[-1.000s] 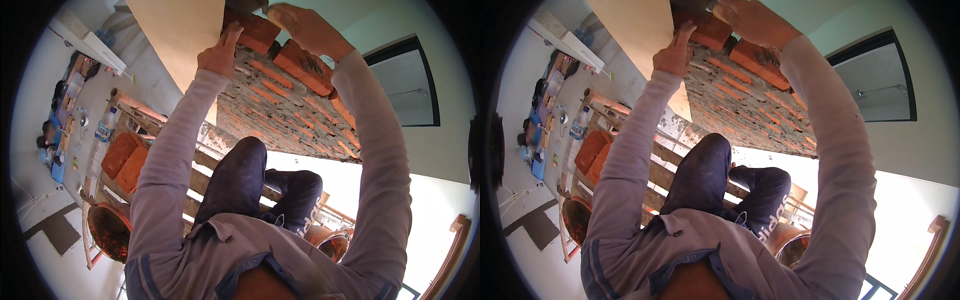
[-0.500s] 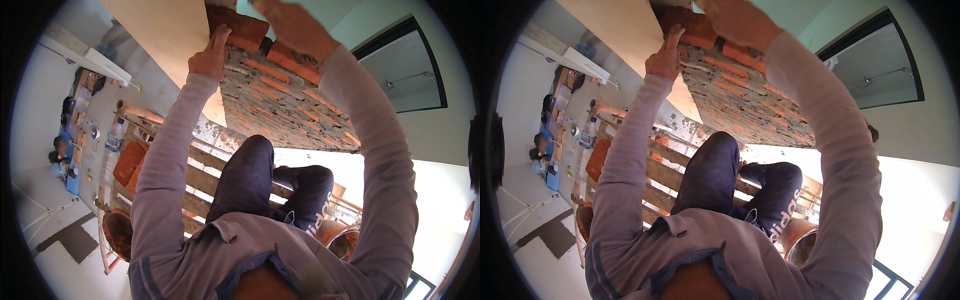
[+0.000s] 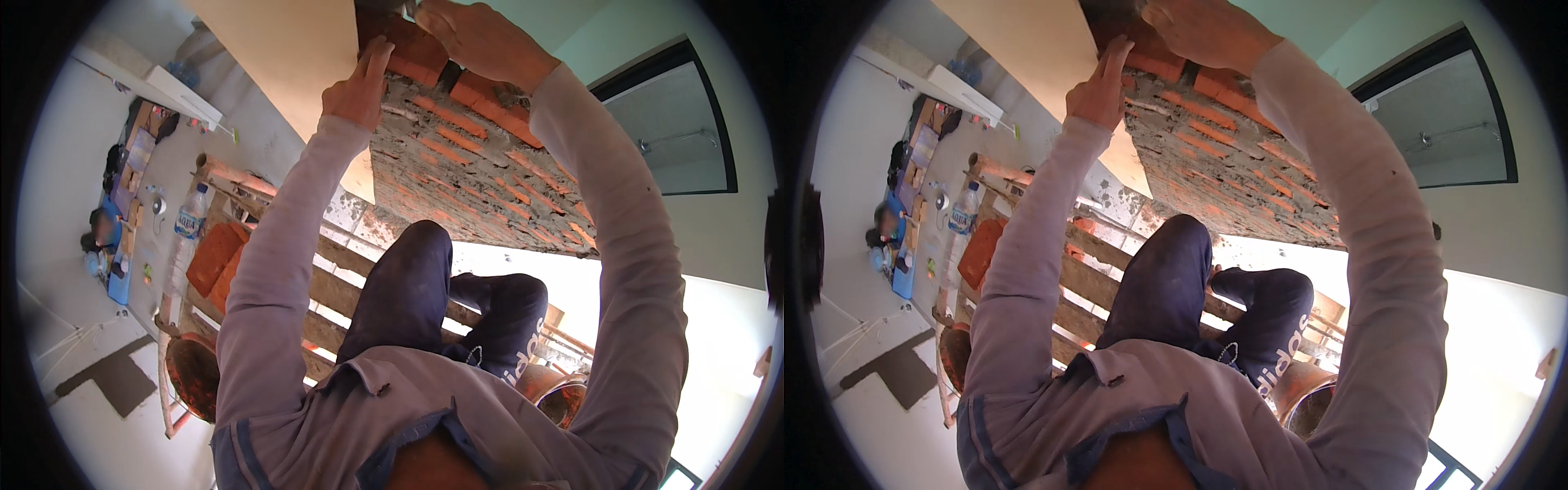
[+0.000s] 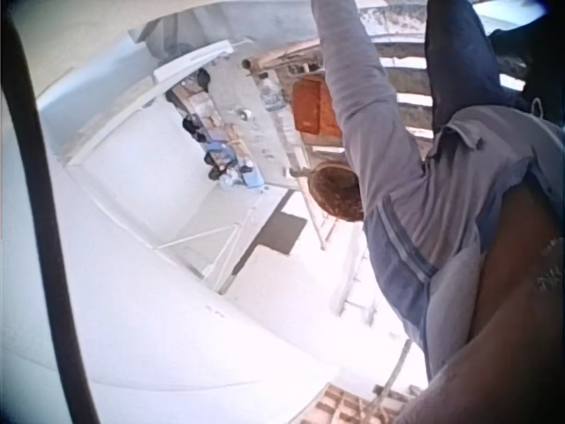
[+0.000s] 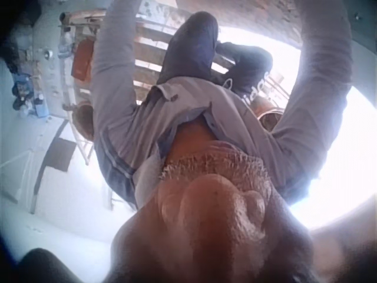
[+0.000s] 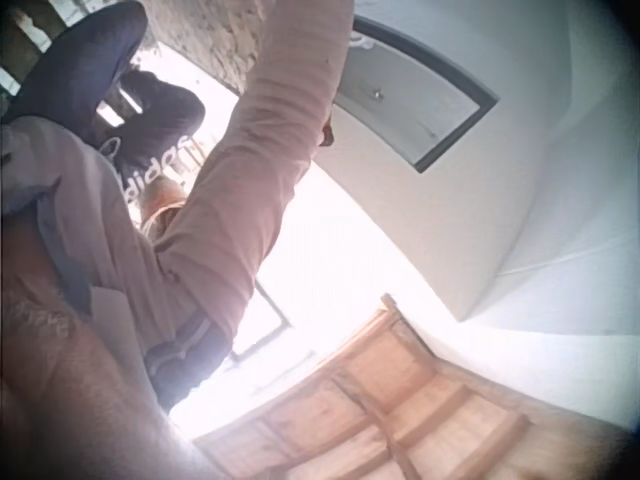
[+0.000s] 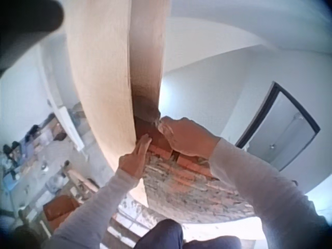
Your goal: The person lays bricks on top of a wall using mortar and a trowel, spreading the mortar and positioning the bricks by hand.
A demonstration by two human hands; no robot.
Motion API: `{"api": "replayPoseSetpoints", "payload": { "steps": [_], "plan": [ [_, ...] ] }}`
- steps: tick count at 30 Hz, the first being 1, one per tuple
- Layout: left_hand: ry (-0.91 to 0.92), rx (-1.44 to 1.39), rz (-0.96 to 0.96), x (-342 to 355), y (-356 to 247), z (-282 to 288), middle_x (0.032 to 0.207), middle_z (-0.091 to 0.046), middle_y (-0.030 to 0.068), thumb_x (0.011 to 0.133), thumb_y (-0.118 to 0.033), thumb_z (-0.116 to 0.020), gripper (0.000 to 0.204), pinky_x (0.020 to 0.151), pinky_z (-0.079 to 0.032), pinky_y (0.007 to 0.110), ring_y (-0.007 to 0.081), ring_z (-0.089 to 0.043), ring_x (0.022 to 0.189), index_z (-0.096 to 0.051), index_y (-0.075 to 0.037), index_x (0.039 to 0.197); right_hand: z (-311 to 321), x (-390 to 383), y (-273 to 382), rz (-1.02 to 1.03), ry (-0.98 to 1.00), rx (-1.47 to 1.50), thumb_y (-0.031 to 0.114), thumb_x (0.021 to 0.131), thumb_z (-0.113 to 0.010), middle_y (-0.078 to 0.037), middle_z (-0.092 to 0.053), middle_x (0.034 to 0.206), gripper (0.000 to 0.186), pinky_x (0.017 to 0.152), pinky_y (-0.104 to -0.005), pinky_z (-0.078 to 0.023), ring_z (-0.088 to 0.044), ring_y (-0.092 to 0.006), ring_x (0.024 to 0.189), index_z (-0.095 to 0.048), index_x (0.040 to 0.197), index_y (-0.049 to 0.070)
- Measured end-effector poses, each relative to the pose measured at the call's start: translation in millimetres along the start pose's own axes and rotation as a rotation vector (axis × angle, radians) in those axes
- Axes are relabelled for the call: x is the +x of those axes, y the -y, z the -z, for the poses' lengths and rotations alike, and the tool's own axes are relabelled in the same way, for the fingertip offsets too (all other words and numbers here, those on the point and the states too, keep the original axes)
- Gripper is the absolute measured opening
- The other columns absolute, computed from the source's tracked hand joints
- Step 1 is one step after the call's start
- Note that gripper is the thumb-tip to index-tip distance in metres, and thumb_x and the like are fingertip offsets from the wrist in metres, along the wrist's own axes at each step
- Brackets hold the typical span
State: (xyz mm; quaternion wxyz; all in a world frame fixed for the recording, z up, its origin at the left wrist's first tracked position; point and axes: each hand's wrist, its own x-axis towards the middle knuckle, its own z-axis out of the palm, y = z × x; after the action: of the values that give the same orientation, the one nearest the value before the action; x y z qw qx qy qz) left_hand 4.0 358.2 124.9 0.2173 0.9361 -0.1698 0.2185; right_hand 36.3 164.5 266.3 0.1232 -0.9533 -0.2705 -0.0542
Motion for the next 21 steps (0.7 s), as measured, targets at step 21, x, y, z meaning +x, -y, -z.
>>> {"api": "replayPoseSetpoints", "payload": {
  "steps": [21],
  "plan": [
    [0.395, -0.899, 0.191, 15, -5, 107, 0.145, -0.045, 0.0153, 0.092, -0.007, -0.047, 0.05, 0.068, -0.057, 0.034, 0.0237, -0.069, 0.071, -0.041, -0.009, 0.142, -5, -210, 6, -0.13, -0.223, 0.254, 0.025, 0.093, -0.059, -0.018, -0.065, 0.093, 0.025, 0.066, -0.0453, -0.051, -0.064, -0.0375, 0.081, -0.056, 0.11, 0.006]
  ]
}}
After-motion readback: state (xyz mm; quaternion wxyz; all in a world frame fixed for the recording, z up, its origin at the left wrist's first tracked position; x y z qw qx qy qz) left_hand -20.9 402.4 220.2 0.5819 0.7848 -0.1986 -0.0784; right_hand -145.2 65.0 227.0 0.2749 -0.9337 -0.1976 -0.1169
